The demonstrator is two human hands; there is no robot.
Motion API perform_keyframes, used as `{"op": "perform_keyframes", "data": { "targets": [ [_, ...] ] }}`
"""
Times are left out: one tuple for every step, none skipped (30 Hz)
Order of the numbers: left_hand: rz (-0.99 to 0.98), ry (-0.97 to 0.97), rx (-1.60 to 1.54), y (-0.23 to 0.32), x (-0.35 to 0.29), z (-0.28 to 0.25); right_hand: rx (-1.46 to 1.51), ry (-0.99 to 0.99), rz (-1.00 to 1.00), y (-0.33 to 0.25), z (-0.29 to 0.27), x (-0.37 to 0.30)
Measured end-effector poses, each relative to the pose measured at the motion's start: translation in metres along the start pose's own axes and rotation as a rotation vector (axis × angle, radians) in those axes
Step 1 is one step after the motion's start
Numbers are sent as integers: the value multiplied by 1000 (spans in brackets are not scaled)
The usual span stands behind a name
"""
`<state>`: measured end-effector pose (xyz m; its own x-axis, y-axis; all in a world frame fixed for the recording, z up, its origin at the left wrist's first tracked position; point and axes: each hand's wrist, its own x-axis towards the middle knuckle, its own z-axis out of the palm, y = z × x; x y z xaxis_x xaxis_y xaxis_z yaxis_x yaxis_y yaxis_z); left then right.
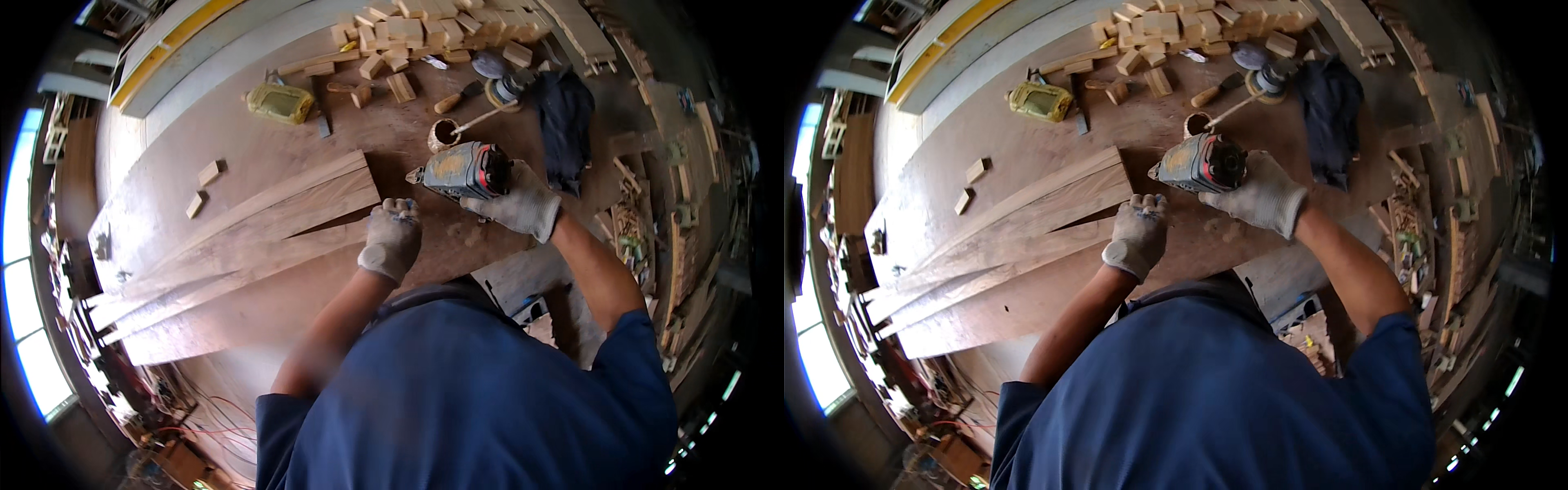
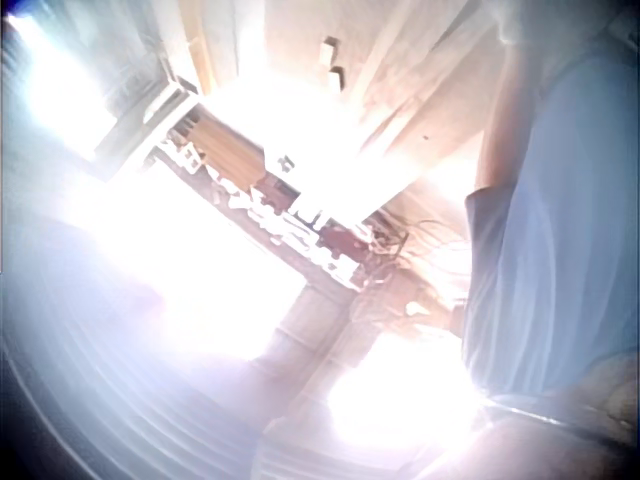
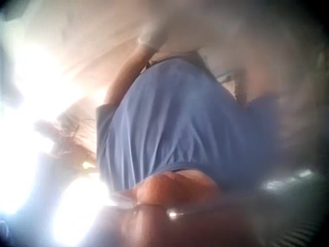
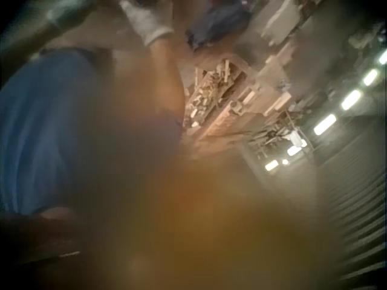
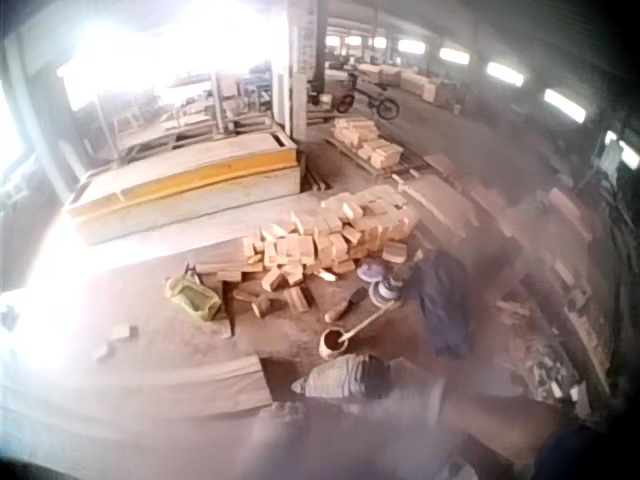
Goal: The person applies glue to small wooden blocks using a brush and attaches them to a long wooden plank using a nail gun. The person repeats this process multiple times, picking up blocks, applying glue, and nailing them to the plank.
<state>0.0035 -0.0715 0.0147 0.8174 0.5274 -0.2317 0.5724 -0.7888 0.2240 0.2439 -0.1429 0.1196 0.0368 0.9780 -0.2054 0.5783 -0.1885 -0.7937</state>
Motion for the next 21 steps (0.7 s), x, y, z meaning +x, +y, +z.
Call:
{"op": "perform_keyframes", "data": {
  "targets": [
    [-6,-9,35,3,2,0,-30,-36,12,-10,-2,5],
    [-25,53,-14,2,1,7,-62,-82,15,-21,-3,13],
    [-23,65,18,4,2,11,-93,-125,22,-28,-1,19],
    [-22,77,51,7,3,15,-86,-151,25,-34,2,24],
    [-15,90,80,10,5,19,-83,-174,35,-39,4,28],
    [-1,136,85,11,6,24,-70,-204,42,-43,7,33],
    [-6,122,77,12,6,29,-24,-234,68,-46,11,39],
    [-1,111,70,13,5,30,18,-254,98,-50,17,43],
    [4,101,63,15,6,30,60,-274,129,-53,21,48],
    [-119,127,-164,19,12,45,87,-296,142,-56,25,54],
    [-242,187,-396,22,17,60,111,-321,155,-61,29,59],
    [-320,256,-657,22,20,62,146,-336,171,-63,34,63],
    [-395,326,-918,21,22,66,79,-375,142,-64,37,69],
    [-487,303,-1193,19,18,50,16,-409,116,-63,39,76],
    [-467,353,-1128,19,17,49,-48,-442,89,-64,41,82],
    [-446,401,-1062,21,17,46,-59,-462,107,-66,42,86],
    [-427,452,-993,21,18,47,-72,-482,121,-72,44,91],
    [-428,437,-963,21,18,50,-85,-502,135,-78,45,95],
    [-428,421,-933,21,18,52,-178,-522,140,-84,46,100],
    [-425,403,-901,21,17,52,-268,-538,145,-90,46,103],
    [-414,342,-827,21,18,52,-359,-553,150,-94,46,107]
  ]
}}
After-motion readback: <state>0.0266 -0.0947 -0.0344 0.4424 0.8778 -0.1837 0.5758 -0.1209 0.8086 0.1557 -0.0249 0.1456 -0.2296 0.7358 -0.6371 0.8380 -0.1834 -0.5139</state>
